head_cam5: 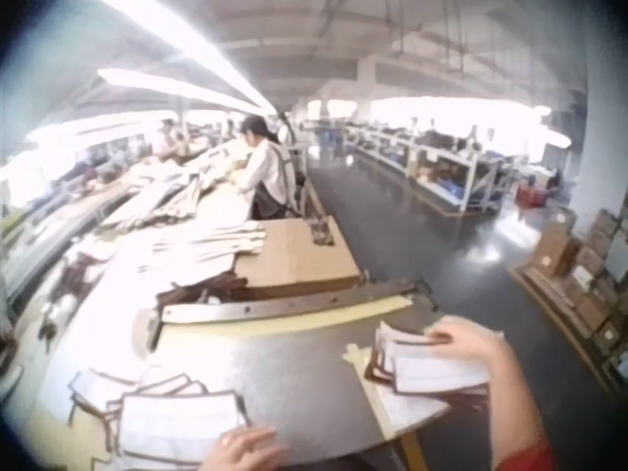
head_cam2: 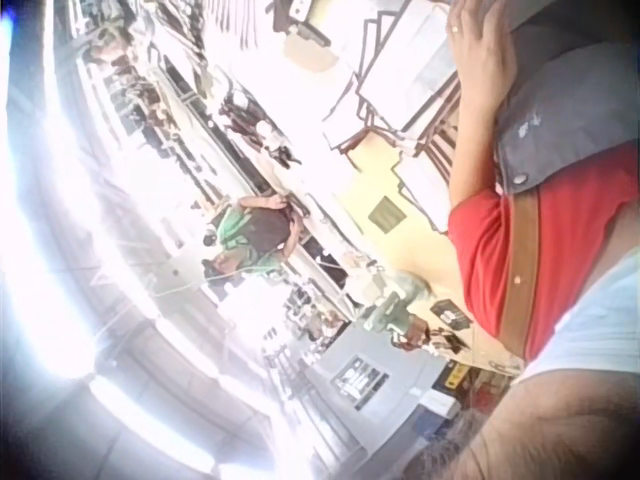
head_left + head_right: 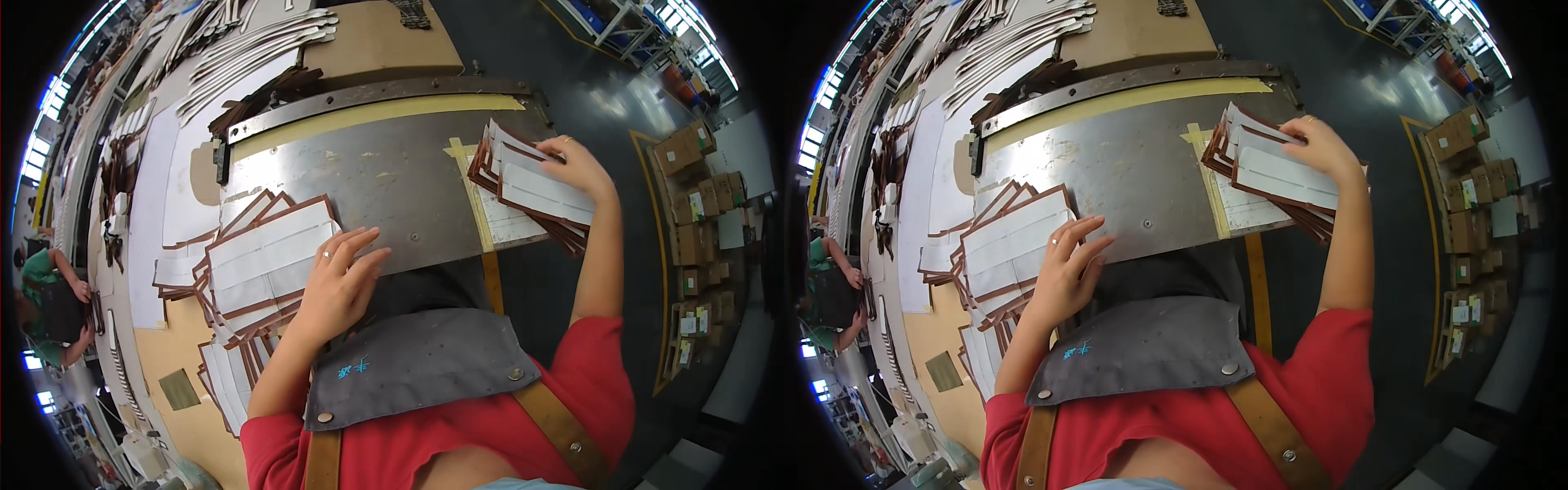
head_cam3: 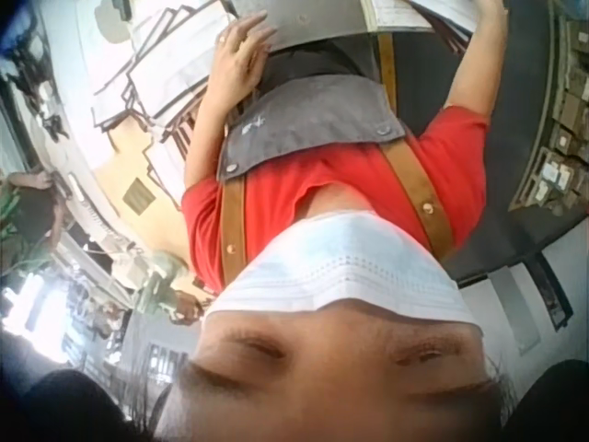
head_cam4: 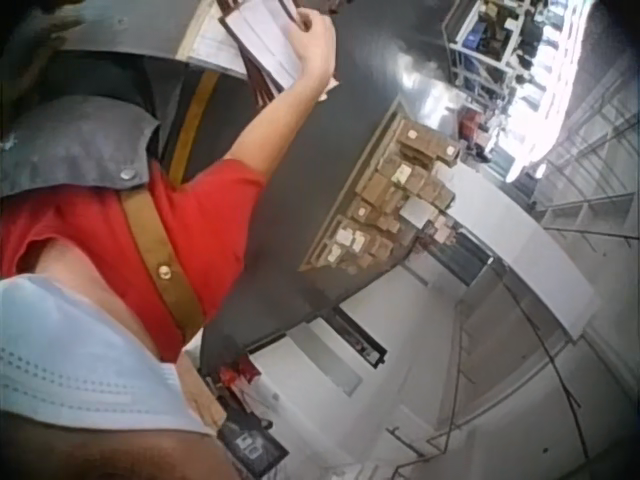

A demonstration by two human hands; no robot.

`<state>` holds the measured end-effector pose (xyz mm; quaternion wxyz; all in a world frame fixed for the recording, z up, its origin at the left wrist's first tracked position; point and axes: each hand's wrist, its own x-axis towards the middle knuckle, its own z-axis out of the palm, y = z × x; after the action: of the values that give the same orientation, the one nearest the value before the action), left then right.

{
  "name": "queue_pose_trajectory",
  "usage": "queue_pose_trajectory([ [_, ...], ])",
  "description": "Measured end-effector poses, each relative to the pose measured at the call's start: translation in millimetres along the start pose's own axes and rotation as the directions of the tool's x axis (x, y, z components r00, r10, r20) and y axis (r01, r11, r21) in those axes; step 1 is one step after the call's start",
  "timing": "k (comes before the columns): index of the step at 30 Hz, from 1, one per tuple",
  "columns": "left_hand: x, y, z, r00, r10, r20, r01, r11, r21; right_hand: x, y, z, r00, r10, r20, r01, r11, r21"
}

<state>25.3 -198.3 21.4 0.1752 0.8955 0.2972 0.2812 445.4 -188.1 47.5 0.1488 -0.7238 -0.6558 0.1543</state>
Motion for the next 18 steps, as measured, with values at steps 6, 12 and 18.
queue_pose_trajectory([
  [6, -4.5, -4.2, 3.1, 1.0, -0.012, 0.014, 0.013, 0.998, -0.069, 12.7, 17.4, 13.3, 0.987, 0.083, 0.14, -0.112, 0.97, 0.215],
  [12, -5.1, -5.1, 1.5, 0.999, 0.006, -0.031, -0.007, 0.999, -0.044, 20.3, 9.0, 1.3, 0.986, 0.164, 0.044, -0.163, 0.845, 0.509],
  [18, -18.4, -5.9, 0.0, 0.999, -0.019, -0.033, 0.018, 0.999, -0.043, 57.0, -26.3, 24.5, 0.949, -0.091, -0.301, 0.121, 0.989, 0.082],
])
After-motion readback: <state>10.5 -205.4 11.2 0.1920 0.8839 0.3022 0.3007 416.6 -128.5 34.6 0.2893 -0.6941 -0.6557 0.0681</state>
